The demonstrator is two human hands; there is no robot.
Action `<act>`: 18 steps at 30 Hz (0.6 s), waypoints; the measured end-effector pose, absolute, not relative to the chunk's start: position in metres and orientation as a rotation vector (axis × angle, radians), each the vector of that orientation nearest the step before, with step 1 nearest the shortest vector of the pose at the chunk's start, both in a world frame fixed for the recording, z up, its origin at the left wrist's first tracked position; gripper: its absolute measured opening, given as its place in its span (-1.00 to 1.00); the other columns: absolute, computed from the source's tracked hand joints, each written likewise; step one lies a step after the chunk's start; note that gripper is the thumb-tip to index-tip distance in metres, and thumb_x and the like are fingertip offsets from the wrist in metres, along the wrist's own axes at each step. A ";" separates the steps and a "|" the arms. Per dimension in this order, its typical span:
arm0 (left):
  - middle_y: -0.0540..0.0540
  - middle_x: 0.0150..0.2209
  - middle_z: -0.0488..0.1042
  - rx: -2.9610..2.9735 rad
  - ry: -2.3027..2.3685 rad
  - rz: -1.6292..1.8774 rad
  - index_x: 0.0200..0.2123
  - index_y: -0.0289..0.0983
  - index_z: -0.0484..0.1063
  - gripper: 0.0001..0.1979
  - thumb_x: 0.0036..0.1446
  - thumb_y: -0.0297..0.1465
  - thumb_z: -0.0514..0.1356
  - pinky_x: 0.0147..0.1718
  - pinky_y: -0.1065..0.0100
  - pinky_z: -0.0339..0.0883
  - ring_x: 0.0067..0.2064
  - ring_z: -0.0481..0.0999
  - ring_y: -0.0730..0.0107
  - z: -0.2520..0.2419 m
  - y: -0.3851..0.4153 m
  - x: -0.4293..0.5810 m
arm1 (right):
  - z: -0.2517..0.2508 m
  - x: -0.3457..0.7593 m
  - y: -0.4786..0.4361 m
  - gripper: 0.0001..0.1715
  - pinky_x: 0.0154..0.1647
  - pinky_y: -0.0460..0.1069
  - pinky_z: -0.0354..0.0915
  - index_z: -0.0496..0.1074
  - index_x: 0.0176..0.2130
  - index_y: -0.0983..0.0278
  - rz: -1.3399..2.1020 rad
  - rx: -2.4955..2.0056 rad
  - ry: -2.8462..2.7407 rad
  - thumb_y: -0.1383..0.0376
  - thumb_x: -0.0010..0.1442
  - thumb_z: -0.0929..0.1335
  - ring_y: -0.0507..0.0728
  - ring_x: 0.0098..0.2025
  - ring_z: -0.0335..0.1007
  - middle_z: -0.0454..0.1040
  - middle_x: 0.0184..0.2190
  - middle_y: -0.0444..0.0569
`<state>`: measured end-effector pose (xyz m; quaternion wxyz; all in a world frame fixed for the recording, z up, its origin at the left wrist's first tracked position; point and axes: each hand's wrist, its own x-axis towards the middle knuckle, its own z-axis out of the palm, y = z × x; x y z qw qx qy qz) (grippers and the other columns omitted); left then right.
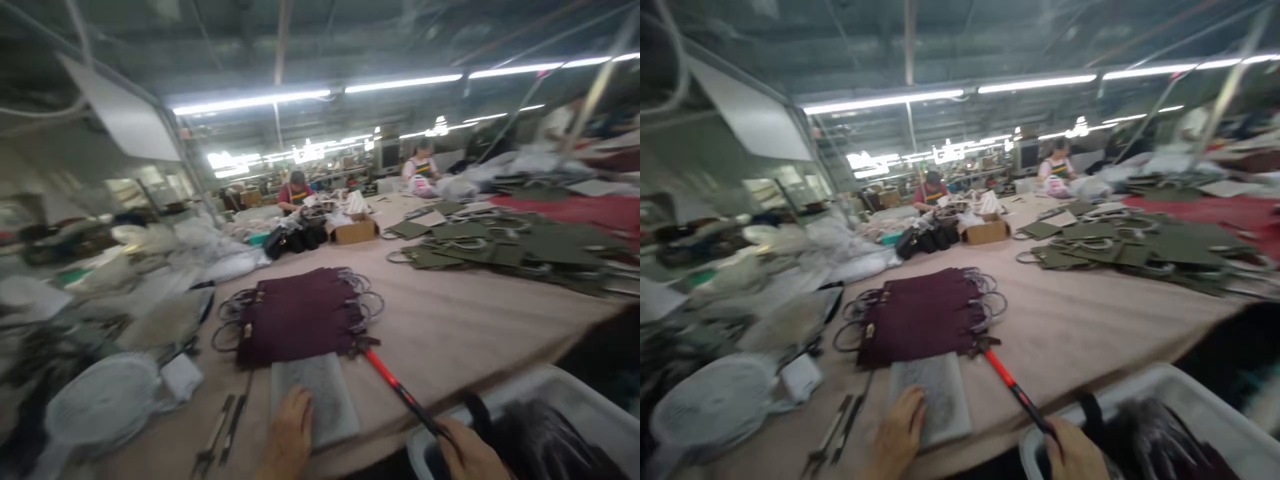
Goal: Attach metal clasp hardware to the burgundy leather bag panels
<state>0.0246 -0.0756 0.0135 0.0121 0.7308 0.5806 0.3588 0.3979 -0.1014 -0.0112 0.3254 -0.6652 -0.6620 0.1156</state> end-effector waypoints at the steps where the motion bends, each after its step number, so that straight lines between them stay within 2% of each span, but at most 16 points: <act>1: -0.19 -0.05 0.64 2.376 1.853 1.104 -0.13 -0.23 0.58 -0.70 0.23 -0.44 0.05 -0.03 0.07 0.59 -0.01 0.64 0.07 0.006 -0.075 0.017 | -0.004 0.371 -0.081 -0.58 0.04 0.20 0.43 0.54 -0.12 0.26 0.346 -1.669 -1.809 0.18 0.28 0.19 0.30 -0.06 0.56 0.62 -0.11 0.15; 5: -0.21 0.08 0.57 2.584 1.984 1.070 -0.01 -0.28 0.51 -0.68 0.26 -0.50 0.05 0.04 0.00 0.55 0.14 0.55 0.05 -0.017 -0.080 0.014 | 0.034 0.272 -0.008 -0.56 0.15 0.12 0.36 0.54 -0.06 0.28 0.327 -1.505 -2.100 0.26 0.22 0.18 0.24 0.06 0.50 0.58 -0.02 0.14; 8: -0.21 0.14 0.52 2.529 2.054 1.079 0.04 -0.29 0.48 -0.66 0.28 -0.52 0.03 0.12 -0.04 0.48 0.22 0.47 0.05 -0.023 -0.085 0.022 | 0.058 0.226 0.044 -0.58 0.18 0.06 0.31 0.53 -0.03 0.27 0.247 -1.577 -2.167 0.31 0.22 0.22 0.21 0.12 0.43 0.52 0.07 0.11; 10: -0.20 0.14 0.52 2.504 2.050 1.093 0.02 -0.29 0.48 -0.67 0.28 -0.51 0.02 0.13 -0.04 0.47 0.22 0.47 0.05 -0.023 -0.085 0.024 | 0.066 0.216 0.080 -0.50 0.19 0.17 0.28 0.45 0.11 0.36 0.138 -1.734 -2.075 0.26 0.24 0.25 0.33 0.19 0.35 0.39 0.20 0.24; 12: -0.19 0.14 0.52 2.494 2.043 1.121 0.02 -0.29 0.47 -0.68 0.29 -0.50 0.02 0.12 -0.04 0.47 0.21 0.48 0.05 -0.022 -0.084 0.024 | 0.069 0.223 0.114 -0.39 0.13 0.27 0.29 0.36 0.19 0.47 0.023 -1.908 -1.956 0.20 0.26 0.27 0.45 0.19 0.32 0.31 0.23 0.40; 14: -0.19 0.14 0.52 2.478 2.046 1.146 0.03 -0.29 0.47 -0.68 0.29 -0.52 0.02 0.13 -0.04 0.46 0.20 0.48 0.05 -0.021 -0.082 0.023 | 0.071 0.240 0.141 -0.40 -0.03 0.26 0.35 0.41 0.12 0.55 -0.050 -2.050 -1.878 0.19 0.22 0.30 0.49 0.06 0.42 0.40 0.09 0.50; 15: -0.19 0.14 0.52 2.469 2.042 1.153 0.02 -0.30 0.46 -0.67 0.28 -0.53 0.02 0.12 -0.05 0.46 0.20 0.48 0.04 -0.021 -0.082 0.023 | 0.071 0.249 0.152 -0.46 -0.14 0.22 0.38 0.48 0.03 0.54 -0.068 -2.097 -1.867 0.19 0.19 0.33 0.46 -0.06 0.48 0.48 -0.04 0.49; 16: -0.19 0.13 0.53 2.458 2.035 1.160 0.02 -0.30 0.46 -0.67 0.27 -0.53 0.03 0.12 -0.06 0.46 0.20 0.48 0.02 -0.020 -0.082 0.023 | 0.072 0.258 0.160 -0.56 -0.24 0.17 0.37 0.54 -0.09 0.50 -0.080 -2.122 -1.876 0.21 0.16 0.35 0.41 -0.20 0.52 0.54 -0.19 0.42; 18: -0.20 0.13 0.53 2.416 2.012 1.187 0.02 -0.31 0.46 -0.67 0.23 -0.53 0.05 0.11 -0.07 0.47 0.20 0.47 -0.01 -0.018 -0.083 0.025 | 0.075 0.271 0.173 -0.73 -0.38 0.09 0.31 0.58 -0.33 0.37 -0.107 -2.093 -1.939 0.24 0.15 0.34 0.26 -0.45 0.48 0.54 -0.45 0.23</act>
